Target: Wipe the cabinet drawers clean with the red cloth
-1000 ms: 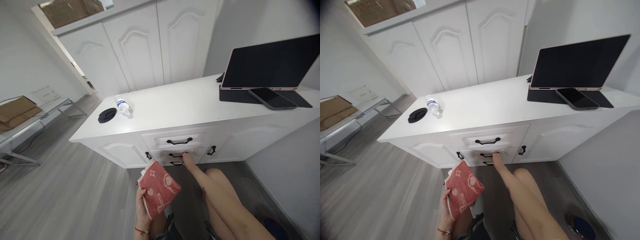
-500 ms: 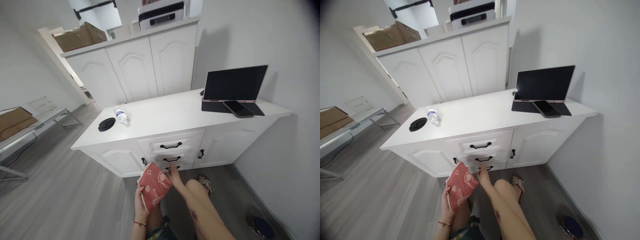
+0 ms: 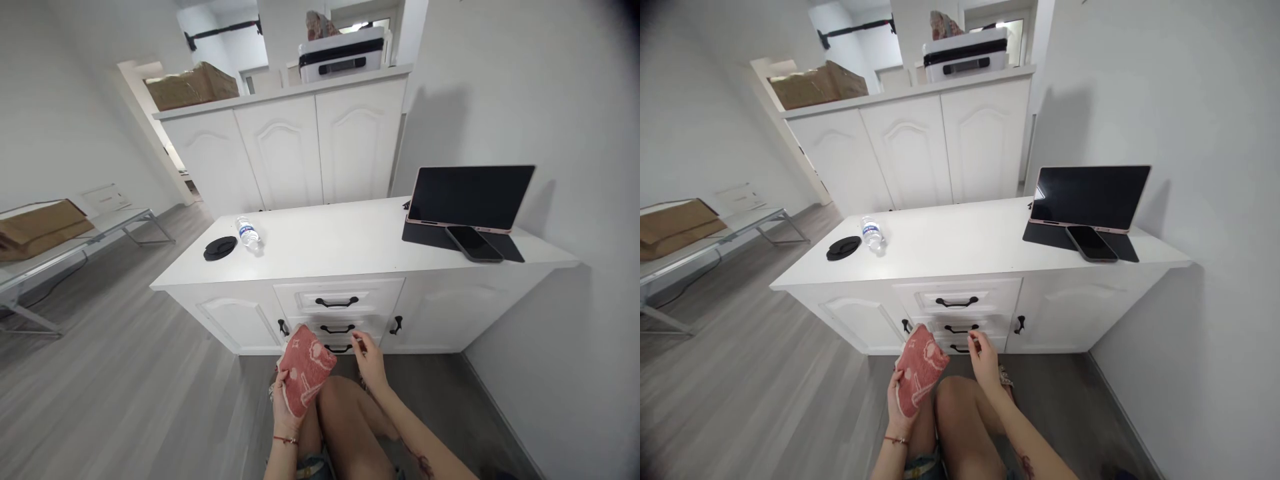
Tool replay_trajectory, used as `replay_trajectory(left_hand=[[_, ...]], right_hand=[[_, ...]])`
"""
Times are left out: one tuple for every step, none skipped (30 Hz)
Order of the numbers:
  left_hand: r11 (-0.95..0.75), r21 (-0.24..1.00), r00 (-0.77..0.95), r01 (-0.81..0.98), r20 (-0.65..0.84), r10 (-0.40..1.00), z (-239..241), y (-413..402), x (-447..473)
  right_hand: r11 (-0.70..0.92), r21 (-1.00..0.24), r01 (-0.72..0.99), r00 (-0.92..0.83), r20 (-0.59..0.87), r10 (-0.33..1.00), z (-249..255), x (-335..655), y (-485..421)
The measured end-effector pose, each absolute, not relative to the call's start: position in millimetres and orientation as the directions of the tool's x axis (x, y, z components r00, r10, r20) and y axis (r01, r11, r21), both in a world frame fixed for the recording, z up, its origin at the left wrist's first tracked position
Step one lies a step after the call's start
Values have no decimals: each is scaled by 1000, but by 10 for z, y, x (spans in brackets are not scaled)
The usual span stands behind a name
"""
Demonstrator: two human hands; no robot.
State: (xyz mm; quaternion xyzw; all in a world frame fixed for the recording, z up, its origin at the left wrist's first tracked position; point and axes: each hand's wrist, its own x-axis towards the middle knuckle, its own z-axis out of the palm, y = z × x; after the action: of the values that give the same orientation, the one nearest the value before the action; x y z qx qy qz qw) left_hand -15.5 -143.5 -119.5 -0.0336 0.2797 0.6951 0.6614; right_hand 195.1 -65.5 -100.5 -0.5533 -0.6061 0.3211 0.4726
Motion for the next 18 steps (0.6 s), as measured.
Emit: replay_trajectory(left_hand=[[28, 345, -122, -938, -404, 906, -1211, -1433, -138], [25, 344, -123, -939, -402, 907, -1222, -1432, -123], [21, 342, -130, -939, -412, 902, -1225, -1430, -110], [16, 340, -142, -940, -436, 889, -1218, -1427, -97], [8, 340, -163, -940, -470, 868, -1204, -1422, -85], [2, 341, -182, -940, -507, 842, -1186, -1415, -74], [-6, 343, -202, -939, -540, 817, -1169, -1406, -65], [-12, 345, -218, -939, -567, 795, -1159, -1394, -58], [-18, 344, -229, -939, -584, 778, -1159, -1382, -54], [-23, 342, -235, -940, -593, 770, -1173, -1368, -54], [-23, 338, -233, -941, -595, 769, -1201, -1354, -57], [-19, 333, -225, -943, -593, 773, -1243, -1340, -61], [-14, 330, -217, -944, -586, 781, -1294, -1327, -65], [-12, 330, -212, -944, -578, 788, -1351, -1314, -69], [-11, 332, -210, -943, -571, 794, -1408, -1301, -70], [-11, 333, -210, -943, -568, 796, -1461, -1287, -69], [-12, 334, -210, -942, -563, 800, -1506, -1273, -63], [4, 327, -189, -945, -556, 810, -1541, -1258, -54]], right_hand=[[227, -891, 393, 45, 265, 963, -932, 2003, -569], [268, -870, 413, 29, 307, 951, -864, 2037, -477], [304, -851, 428, 12, 341, 940, -803, 2053, -382], [334, -834, 439, -11, 366, 930, -753, 2052, -287], [356, -820, 448, -33, 383, 923, -717, 2037, -196], [373, -808, 456, -58, 391, 918, -696, 2010, -112], [383, -800, 462, -85, 390, 917, -689, 1976, -37], [388, -794, 467, -115, 381, 917, -696, 1936, 27], [388, -791, 474, -139, 368, 919, -712, 1897, 78], [385, -788, 480, -157, 355, 922, -734, 1860, 117], [383, -787, 484, -171, 344, 923, -757, 1828, 145], [380, -786, 489, -181, 334, 925, -778, 1803, 164], [376, -783, 495, -185, 327, 927, -795, 1787, 176], [371, -780, 504, -186, 322, 928, -805, 1778, 185], [369, -776, 511, -189, 318, 929, -810, 1776, 190], [369, -771, 518, -196, 313, 929, -809, 1779, 195], [370, -765, 527, -203, 310, 929, -804, 1784, 199], [373, -758, 535, -210, 308, 928, -797, 1790, 202]])
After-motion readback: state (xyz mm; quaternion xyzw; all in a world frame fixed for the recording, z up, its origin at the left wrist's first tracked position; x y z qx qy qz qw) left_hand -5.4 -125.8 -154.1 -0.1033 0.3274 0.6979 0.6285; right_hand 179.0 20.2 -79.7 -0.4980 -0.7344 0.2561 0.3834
